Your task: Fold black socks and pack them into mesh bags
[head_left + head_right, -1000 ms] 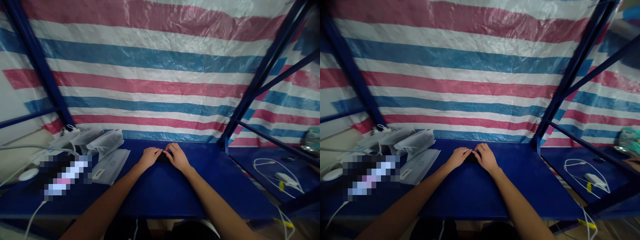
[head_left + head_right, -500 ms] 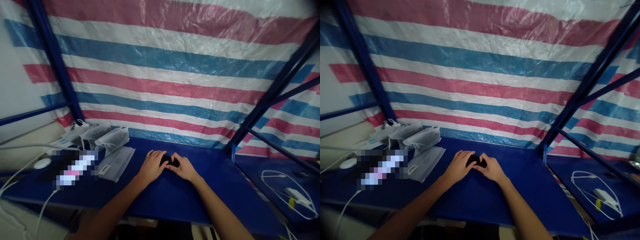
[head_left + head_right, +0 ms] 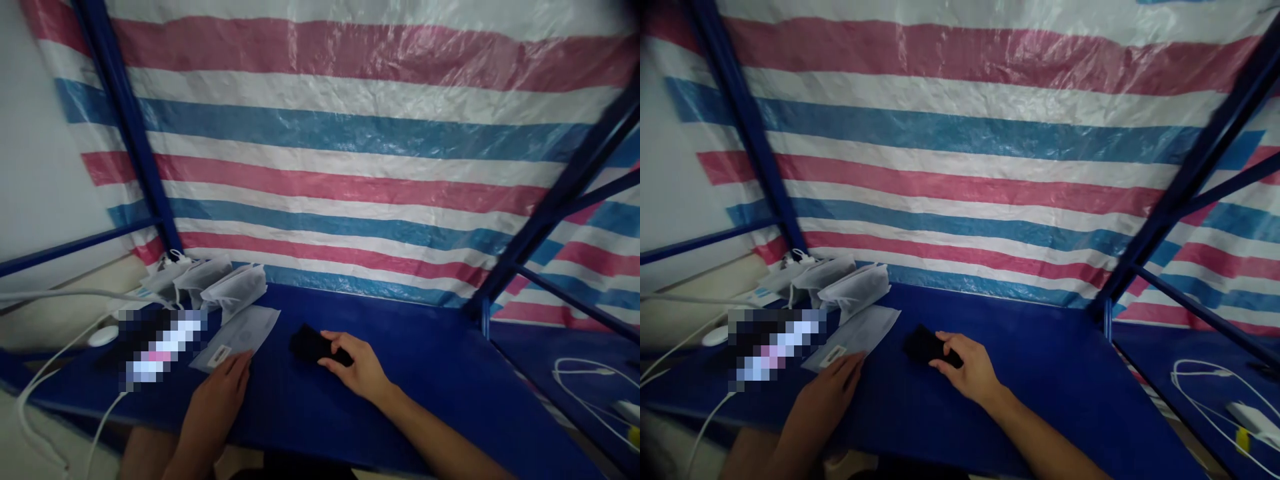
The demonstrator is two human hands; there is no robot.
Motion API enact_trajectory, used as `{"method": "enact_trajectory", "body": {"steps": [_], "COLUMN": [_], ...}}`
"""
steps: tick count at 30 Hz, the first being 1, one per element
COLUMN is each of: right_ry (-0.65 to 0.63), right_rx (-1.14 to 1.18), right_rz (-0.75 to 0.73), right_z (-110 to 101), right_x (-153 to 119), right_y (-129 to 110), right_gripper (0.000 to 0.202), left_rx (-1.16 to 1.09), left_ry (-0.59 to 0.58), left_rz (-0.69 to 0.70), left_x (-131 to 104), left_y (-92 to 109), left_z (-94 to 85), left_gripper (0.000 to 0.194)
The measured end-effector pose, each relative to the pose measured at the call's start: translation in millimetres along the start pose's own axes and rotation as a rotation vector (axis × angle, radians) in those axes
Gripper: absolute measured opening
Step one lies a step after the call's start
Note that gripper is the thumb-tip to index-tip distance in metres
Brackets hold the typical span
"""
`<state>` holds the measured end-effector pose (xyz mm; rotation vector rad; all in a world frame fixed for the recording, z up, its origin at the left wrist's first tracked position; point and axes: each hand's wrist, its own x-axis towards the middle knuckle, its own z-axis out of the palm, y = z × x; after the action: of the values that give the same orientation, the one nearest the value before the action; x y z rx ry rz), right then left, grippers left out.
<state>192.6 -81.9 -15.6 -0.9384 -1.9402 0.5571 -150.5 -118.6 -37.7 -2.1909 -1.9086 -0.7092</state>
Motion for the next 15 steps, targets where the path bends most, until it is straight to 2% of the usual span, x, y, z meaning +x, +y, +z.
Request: {"method": "enact_trajectory", "body": {"steps": [3,5,8,11,13,15], "right_ry": [-0.001,-0.007,-0.039,-0.088,-0.092,-0.066], "right_rx": [0.017,-0.022,-0.104,-0.153,-0.167,-0.166], "right_rz": [0.01,-0.026,-0.156,-0.253,-0.278,-0.284], "right_z": [3.6,4.9,7.6,11.8,14.4,15.6], "right_x": [-0.2,-1.2,-3.8,-5.9,-6.4,-6.3], "right_y": [-3.0,-5.0,-8.2,-9.2,-7.4,-4.1], "right_gripper": [0.031,0.034,0.06,0.086,0.092,0.09], "left_rx": [-0.053,-0.123,-0.21,-0.247,-0.274,-0.324], "left_ry": [0.09,0.171,0.245,0.244,0.212,0.179], "left_rz": [0.058,0.119,0.215,0.295,0.341,0.361], "left_x": [1.6,6.5,19.3,35.1,44.0,49.4], "left_y": [9.0,22.0,54.4,90.6,108.2,117.5], "left_z": [-7.5,-13.5,-18.1,-13.1,-5.8,1.9], "left_gripper": [0.036,0.032,0.03,0.029,0.029,0.03]}}
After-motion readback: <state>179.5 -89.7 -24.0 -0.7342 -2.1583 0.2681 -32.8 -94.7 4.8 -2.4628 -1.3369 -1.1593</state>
